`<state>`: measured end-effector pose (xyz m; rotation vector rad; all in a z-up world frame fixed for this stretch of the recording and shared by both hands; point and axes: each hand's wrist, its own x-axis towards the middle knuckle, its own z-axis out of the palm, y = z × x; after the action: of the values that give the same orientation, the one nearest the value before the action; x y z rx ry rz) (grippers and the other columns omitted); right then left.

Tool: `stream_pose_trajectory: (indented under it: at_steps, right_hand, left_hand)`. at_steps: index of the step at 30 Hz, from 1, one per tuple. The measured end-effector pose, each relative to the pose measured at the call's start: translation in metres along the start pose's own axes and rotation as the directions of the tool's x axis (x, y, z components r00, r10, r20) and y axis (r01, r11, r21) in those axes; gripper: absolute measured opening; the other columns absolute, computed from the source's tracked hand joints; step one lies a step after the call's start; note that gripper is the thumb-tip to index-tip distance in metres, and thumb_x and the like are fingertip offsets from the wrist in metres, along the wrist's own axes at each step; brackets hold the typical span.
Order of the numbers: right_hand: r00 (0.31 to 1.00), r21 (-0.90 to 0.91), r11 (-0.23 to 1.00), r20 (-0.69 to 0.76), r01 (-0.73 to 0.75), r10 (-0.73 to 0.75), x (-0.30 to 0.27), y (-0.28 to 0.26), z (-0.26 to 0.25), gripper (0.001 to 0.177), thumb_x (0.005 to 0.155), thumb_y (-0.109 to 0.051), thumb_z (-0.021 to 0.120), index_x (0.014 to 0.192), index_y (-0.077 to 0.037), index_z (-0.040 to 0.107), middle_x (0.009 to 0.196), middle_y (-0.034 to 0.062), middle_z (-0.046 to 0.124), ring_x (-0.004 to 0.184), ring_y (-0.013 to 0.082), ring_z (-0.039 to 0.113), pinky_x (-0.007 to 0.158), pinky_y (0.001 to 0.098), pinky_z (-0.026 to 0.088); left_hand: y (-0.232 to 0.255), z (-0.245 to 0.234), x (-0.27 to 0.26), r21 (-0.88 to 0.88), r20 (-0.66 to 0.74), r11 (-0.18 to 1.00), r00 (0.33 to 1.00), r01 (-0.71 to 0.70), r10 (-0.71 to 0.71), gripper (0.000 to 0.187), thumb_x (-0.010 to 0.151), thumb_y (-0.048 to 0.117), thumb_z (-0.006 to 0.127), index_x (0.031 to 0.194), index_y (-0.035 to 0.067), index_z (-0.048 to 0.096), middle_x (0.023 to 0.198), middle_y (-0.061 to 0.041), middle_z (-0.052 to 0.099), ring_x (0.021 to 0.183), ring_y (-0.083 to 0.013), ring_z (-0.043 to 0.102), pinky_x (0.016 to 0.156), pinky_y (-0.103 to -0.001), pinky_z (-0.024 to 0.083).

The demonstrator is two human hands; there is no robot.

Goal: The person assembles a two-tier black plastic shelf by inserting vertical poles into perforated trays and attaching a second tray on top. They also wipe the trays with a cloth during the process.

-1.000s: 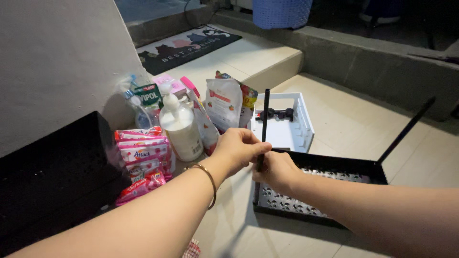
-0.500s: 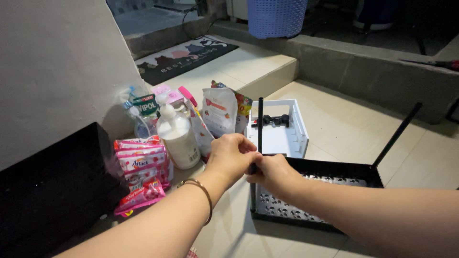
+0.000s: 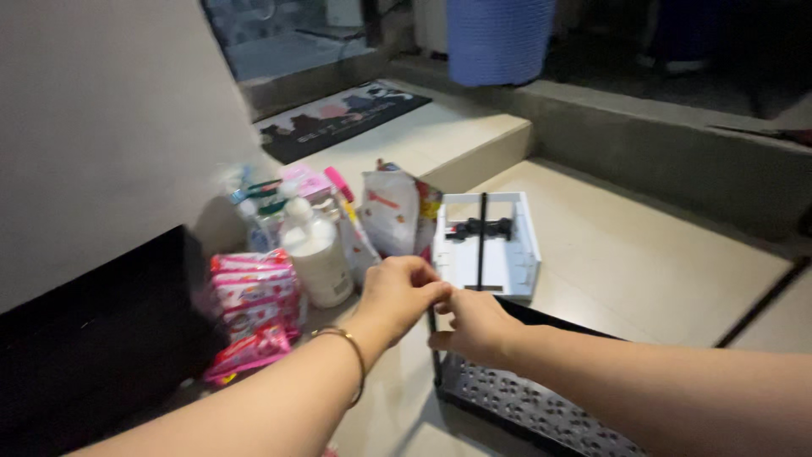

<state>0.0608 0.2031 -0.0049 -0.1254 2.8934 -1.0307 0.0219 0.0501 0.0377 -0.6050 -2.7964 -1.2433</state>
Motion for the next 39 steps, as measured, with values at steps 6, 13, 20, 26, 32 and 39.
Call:
stream_pose_trajectory:
  at_steps: [6, 13, 20, 26, 32, 39]
  right_hand:
    - [0.945, 0.104, 0.979, -0.261, -0.175, 0.196, -0.049, 0.017, -0.063, 0.045, 0.074, -0.031, 0.086, 0.113, -0.013, 0.074, 0.12, 0.0108, 0.074, 0.107, 0.0258, 0.074, 0.097, 0.0367, 0.057]
    - [0.563, -0.332, 0.461, -0.587, -0.823, 0.582, -0.211, 0.166, -0.141, 0.097, 0.057, -0.07, 0.095, 0.134, -0.017, 0.068, 0.111, 0.0167, 0.075, 0.115, 0.0276, 0.063, 0.095, 0.0387, 0.056]
    - [0.557, -0.182, 0.527, -0.278, -0.83, 0.782, -0.215, 0.165, -0.123, 0.032, 0.087, -0.045, 0.08, 0.1, -0.016, 0.083, 0.078, 0.0043, 0.079, 0.068, 0.0128, 0.078, 0.069, 0.0277, 0.058]
    - [0.731, 0.06, 0.781, -0.311, -0.622, 0.607, -0.154, 0.134, -0.119, 0.023, 0.084, -0.024, 0.081, 0.103, -0.012, 0.082, 0.081, 0.0028, 0.078, 0.075, 0.0152, 0.074, 0.073, 0.0332, 0.061]
    - [0.783, 0.025, 0.816, -0.265, -0.578, 0.563, -0.113, 0.126, -0.126, 0.023, 0.089, -0.027, 0.077, 0.102, -0.008, 0.077, 0.079, 0.0082, 0.078, 0.07, 0.0181, 0.077, 0.07, 0.0362, 0.062]
    - [0.787, -0.13, 0.792, -0.288, -0.597, 0.546, -0.106, 0.123, -0.13, 0.02, 0.087, -0.027, 0.08, 0.098, -0.011, 0.082, 0.078, 0.0071, 0.082, 0.072, 0.0175, 0.079, 0.073, 0.0343, 0.062]
  left_hand:
    - [-0.02, 0.015, 0.009, 0.024, 0.186, 0.998, 0.981, -0.054, 0.049, 0.026, 0.075, 0.01, 0.08, 0.1, 0.012, 0.08, 0.098, -0.007, 0.081, 0.091, -0.0174, 0.077, 0.084, -0.031, 0.058]
    - [-0.031, 0.01, -0.002, 0.069, 0.126, 0.997, 0.992, -0.017, 0.008, 0.022, 0.077, 0.014, 0.081, 0.099, 0.012, 0.079, 0.095, -0.008, 0.08, 0.089, -0.0193, 0.077, 0.083, -0.033, 0.059]
    - [-0.042, 0.007, -0.015, 0.079, 0.014, 0.997, 1.0, 0.015, -0.016, 0.021, 0.075, 0.015, 0.082, 0.097, 0.012, 0.08, 0.094, -0.01, 0.08, 0.088, -0.022, 0.078, 0.083, -0.034, 0.059]
    - [-0.083, -0.025, -0.032, 0.139, -0.113, 0.986, 0.991, 0.088, -0.072, 0.024, 0.074, 0.019, 0.084, 0.097, 0.015, 0.082, 0.092, -0.01, 0.08, 0.087, -0.023, 0.079, 0.081, -0.035, 0.06]
    - [-0.103, -0.036, -0.027, 0.208, -0.145, 0.977, 0.989, 0.051, -0.02, 0.024, 0.073, 0.023, 0.086, 0.094, 0.015, 0.081, 0.092, -0.011, 0.079, 0.088, -0.0271, 0.077, 0.082, -0.038, 0.06]
    - [-0.102, -0.033, -0.017, 0.24, -0.078, 0.969, 0.996, 0.06, -0.042, 0.016, 0.075, 0.022, 0.083, 0.089, 0.014, 0.08, 0.089, -0.011, 0.079, 0.088, -0.0277, 0.077, 0.081, -0.04, 0.059]
